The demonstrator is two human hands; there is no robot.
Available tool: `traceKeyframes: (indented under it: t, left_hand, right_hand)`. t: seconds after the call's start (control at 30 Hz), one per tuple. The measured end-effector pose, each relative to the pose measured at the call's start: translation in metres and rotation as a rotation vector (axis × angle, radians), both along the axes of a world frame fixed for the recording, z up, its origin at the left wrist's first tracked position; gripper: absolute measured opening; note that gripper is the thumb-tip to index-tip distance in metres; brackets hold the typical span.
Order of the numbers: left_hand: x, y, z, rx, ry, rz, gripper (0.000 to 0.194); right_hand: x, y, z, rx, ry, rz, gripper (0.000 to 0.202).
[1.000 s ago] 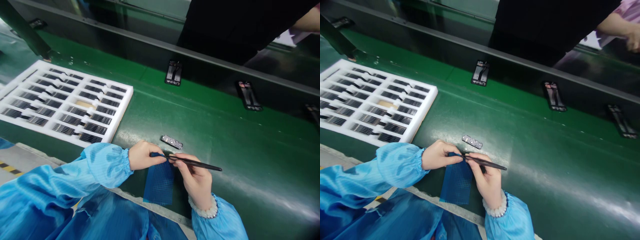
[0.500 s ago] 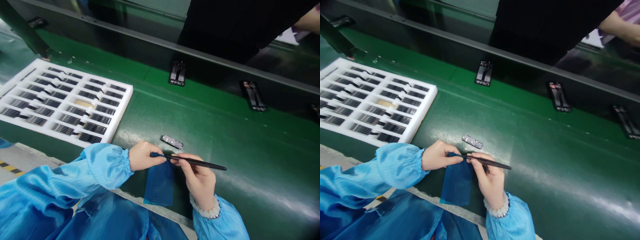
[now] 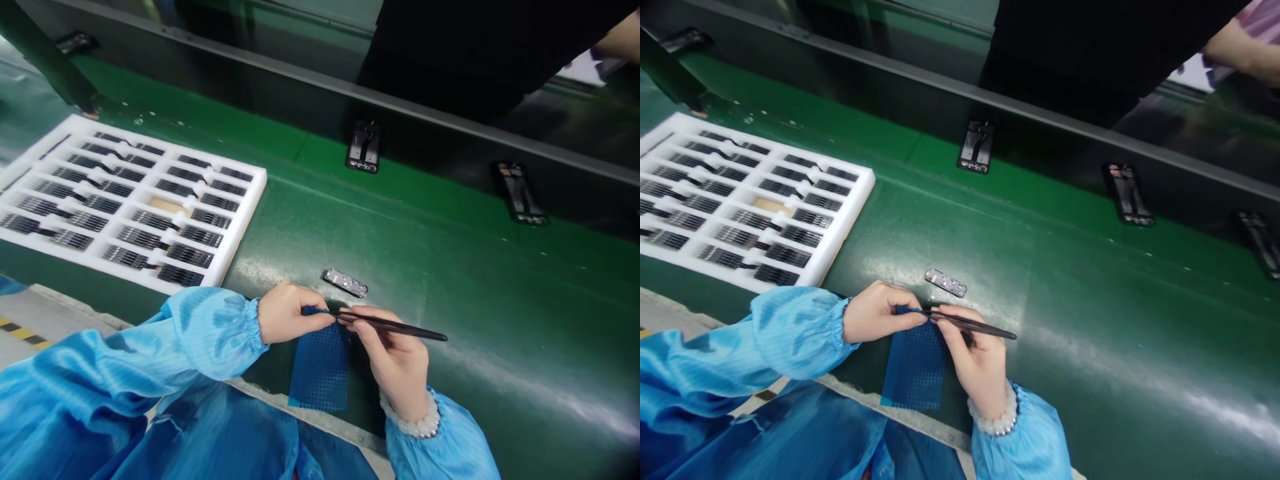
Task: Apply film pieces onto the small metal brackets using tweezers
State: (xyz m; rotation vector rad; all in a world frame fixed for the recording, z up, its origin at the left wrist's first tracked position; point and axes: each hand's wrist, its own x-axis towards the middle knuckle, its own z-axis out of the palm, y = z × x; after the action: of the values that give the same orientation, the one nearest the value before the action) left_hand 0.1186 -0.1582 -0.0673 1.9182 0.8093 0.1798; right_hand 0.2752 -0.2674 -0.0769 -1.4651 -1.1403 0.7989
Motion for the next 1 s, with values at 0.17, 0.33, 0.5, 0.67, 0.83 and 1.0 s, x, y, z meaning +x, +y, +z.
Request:
traceKeyframes:
  t: [0.17, 0.33, 0.5, 0.67, 0.83, 1.0]
  left_hand:
    - [-0.0007, 0.0003, -0.0014, 0.051, -0.031, -0.021, 0.018]
    - [-0.0015, -0.0001, -0.0033, 0.054, -0.030, -0.021, 0.018]
    - [-0.0017, -0.0007, -0.0031, 0.069, -0.045, -0.042, 0.016]
    - [-0.0016, -0.0004, -0.0029, 0.075, -0.055, -0.072, 0.016]
    - [-0.0013, -0.0003, -0.0017, 0.070, -0.068, -0.072, 0.017]
    - [-0.0015, 0.0000, -0.0009, 0.072, -0.076, -0.066, 0.018]
  right_hand:
    - [0.0009, -0.0009, -0.0009, -0.009, -0.003, -0.001, 0.013]
    - [0.0003, -0.0008, -0.0007, -0.022, 0.003, -0.006, 0.012]
    - [0.0004, -0.0001, 0.0001, -0.030, 0.052, 0.006, 0.013]
    - [0.0012, -0.0007, -0.0013, -0.055, 0.004, 0.007, 0.013]
    - [0.0007, -0.0001, -0.0004, -0.035, 0.010, 0.010, 0.013]
    - [0.0002, 0.0001, 0.0002, -0.018, 0.037, 0.007, 0.012]
